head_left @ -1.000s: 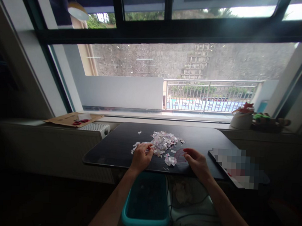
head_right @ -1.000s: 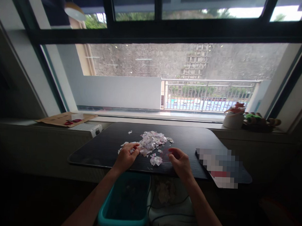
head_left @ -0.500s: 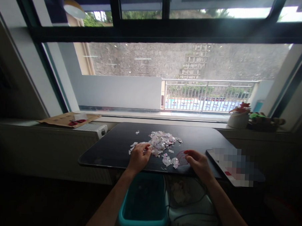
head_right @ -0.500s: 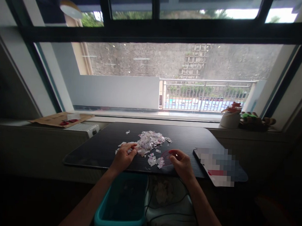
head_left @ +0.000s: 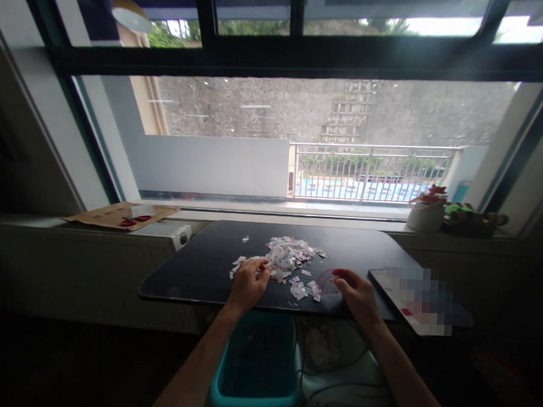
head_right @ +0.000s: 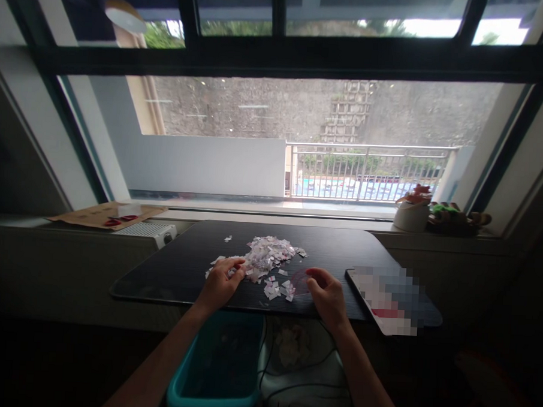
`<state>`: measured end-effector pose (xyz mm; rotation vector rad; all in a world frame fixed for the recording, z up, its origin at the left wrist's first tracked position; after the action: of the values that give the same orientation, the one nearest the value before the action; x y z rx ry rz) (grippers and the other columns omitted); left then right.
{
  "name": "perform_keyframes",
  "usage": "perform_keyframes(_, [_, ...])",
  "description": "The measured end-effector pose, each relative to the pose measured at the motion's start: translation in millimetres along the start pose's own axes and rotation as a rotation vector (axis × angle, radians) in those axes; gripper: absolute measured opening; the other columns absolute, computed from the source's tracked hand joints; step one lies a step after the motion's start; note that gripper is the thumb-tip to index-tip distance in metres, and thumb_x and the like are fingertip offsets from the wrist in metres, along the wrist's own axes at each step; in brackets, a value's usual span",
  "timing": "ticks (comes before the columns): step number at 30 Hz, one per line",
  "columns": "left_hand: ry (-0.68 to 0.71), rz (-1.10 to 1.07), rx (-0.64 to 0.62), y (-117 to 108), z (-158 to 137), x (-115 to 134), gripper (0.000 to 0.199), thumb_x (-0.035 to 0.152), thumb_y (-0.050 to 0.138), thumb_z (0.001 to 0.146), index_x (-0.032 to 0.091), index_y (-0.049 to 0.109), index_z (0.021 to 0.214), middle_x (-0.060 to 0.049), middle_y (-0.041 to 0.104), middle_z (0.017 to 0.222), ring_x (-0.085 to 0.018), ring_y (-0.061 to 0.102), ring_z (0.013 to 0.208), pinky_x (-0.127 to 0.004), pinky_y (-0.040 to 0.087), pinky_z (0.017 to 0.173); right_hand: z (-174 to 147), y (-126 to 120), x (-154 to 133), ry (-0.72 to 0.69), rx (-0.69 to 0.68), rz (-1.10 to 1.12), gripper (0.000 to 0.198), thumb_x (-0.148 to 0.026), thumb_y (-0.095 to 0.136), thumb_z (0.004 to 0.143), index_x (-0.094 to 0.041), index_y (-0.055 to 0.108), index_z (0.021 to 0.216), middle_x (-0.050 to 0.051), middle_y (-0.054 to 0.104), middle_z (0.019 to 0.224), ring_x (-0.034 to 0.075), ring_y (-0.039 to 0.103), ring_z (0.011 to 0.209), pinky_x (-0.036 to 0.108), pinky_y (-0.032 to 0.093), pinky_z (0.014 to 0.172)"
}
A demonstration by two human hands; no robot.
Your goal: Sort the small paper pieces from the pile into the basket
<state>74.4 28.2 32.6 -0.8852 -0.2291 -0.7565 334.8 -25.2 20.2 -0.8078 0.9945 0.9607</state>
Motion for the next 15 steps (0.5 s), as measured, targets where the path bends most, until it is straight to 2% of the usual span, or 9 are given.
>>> perform_keyframes(4, [0.002,-0.004,0.005,-0.4,0.0,-0.1,0.023,0.029,0.051,0.079,0.017,0.064,0.094,-0.007,0.065,0.093,-0.021,0.057,0.092,-0.034,0.047,0.082,-3.3,-2.2,-1.0,0.052,-0.068,-0.001,0.022,-0.029,0.059,0.065,-0.015,0.068,0.08,0.003,0.068,0.068,0.017,0.06,0.062,0.025,0.045,0.055])
perform_keyframes(15, [0.01,-0.008,0.018,0.0,0.5,-0.8,0.021,0.029,0.052,0.078,0.018,0.065,0.091,-0.006,0.066,0.09,-0.02,0.057,0.091,-0.032,0.047,0.081,-4.9,-9.6,0.4,0.018,0.057,-0.027,0.031,-0.036,0.06,0.067,-0.014,0.066,0.088,0.004,0.067,0.072,0.014,0.055,0.057,0.025,0.043,0.051])
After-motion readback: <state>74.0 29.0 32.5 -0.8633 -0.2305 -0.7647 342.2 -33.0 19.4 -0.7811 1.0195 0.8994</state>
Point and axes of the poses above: each hand's wrist, its own z-axis towards the middle knuckle, its own y-axis out of the palm, x = y × z, the point moved 5 cm from there along z, towards the middle knuckle
